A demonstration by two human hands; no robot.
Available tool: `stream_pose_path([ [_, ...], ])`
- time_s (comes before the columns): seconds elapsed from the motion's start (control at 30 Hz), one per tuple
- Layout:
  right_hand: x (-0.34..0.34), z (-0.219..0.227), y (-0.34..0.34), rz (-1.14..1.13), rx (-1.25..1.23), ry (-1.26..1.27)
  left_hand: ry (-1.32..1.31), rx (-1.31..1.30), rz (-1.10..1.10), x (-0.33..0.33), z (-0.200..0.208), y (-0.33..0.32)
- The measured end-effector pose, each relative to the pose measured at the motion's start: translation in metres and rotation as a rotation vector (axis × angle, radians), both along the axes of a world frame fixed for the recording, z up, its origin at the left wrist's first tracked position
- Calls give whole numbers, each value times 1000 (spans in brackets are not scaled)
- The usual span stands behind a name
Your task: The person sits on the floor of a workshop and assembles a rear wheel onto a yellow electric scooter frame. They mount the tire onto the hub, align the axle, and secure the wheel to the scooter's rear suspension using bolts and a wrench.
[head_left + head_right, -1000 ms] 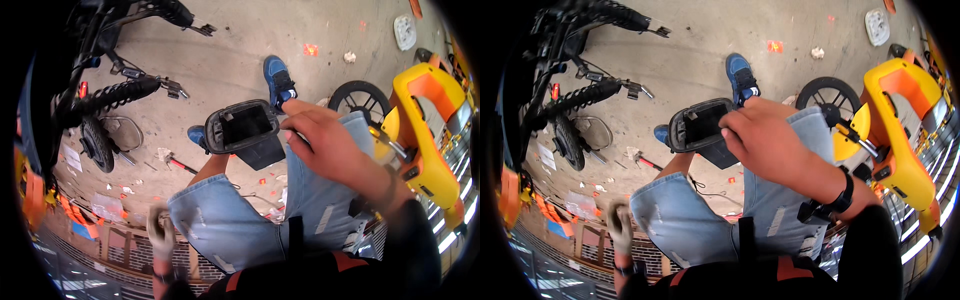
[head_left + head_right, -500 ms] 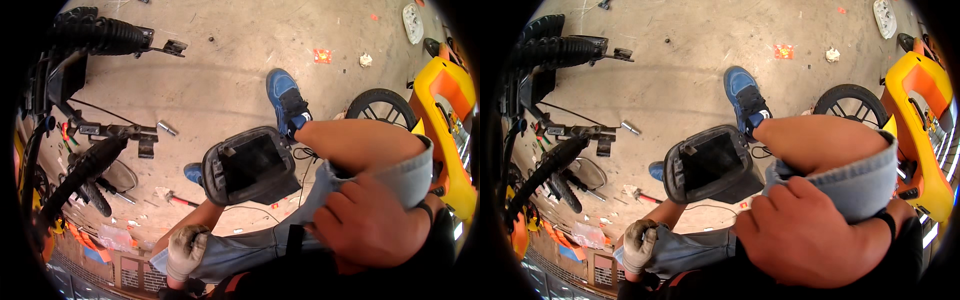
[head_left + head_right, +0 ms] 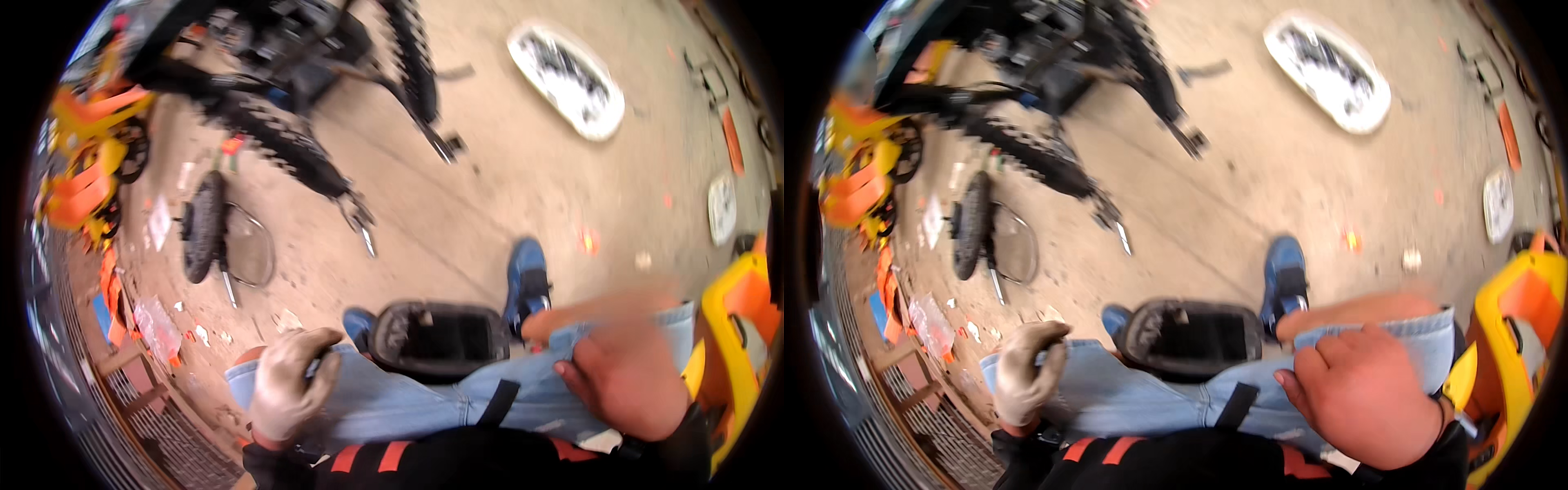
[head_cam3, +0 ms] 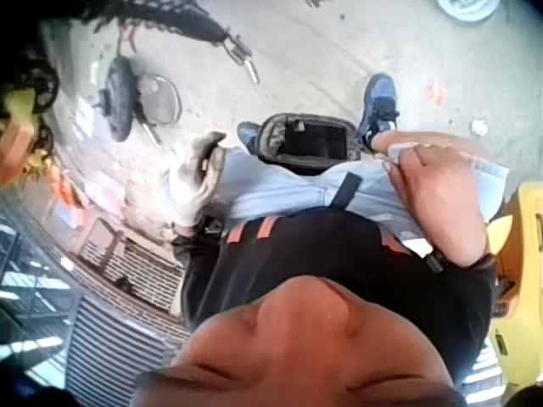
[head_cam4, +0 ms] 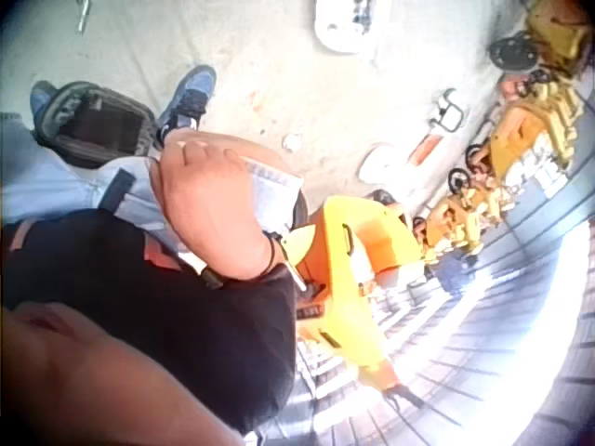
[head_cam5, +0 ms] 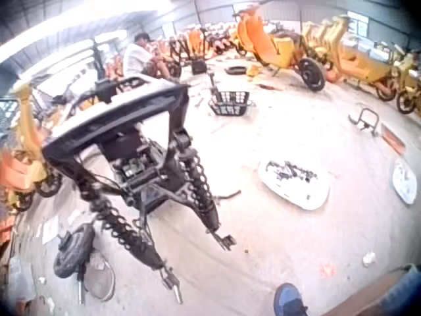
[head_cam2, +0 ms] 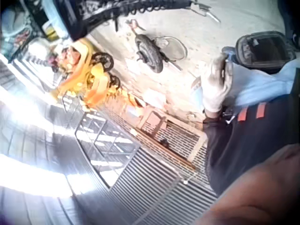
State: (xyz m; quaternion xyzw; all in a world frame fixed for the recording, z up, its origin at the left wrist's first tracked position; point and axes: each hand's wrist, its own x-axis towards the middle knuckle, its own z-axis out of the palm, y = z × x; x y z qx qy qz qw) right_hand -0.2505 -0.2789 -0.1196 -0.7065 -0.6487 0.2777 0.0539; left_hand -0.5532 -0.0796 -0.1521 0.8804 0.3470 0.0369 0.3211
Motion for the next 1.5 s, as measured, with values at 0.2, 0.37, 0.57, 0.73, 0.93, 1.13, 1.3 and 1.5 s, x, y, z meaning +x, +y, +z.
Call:
stream_pose_path([
  [0.2,-37,14,-16,183,199,-1,109,249,-45,-21,42,-25],
  [0.37,-82,-19,6,498,323,-121,97,292,97,-67,56,-58],
  [0.57,-141,92,-23,666,325,-398,16,326,164,-87,63,-68],
  [0.73,-161,101,-38,620,552,-211,-87,251,405,-155,69,-76],
  [0.93,-163,113,-34,449,616,-65,-245,137,548,-207,37,-15],
  [1.13,-149,85,-5,344,378,-183,14,141,721,-311,-83,20],
  [1.3,-164,43,10,495,228,-42,6,-306,935,-332,-203,-4],
  [1.5,-146,21,34,262,76,110,-463,-505,1332,-324,-215,76],
])
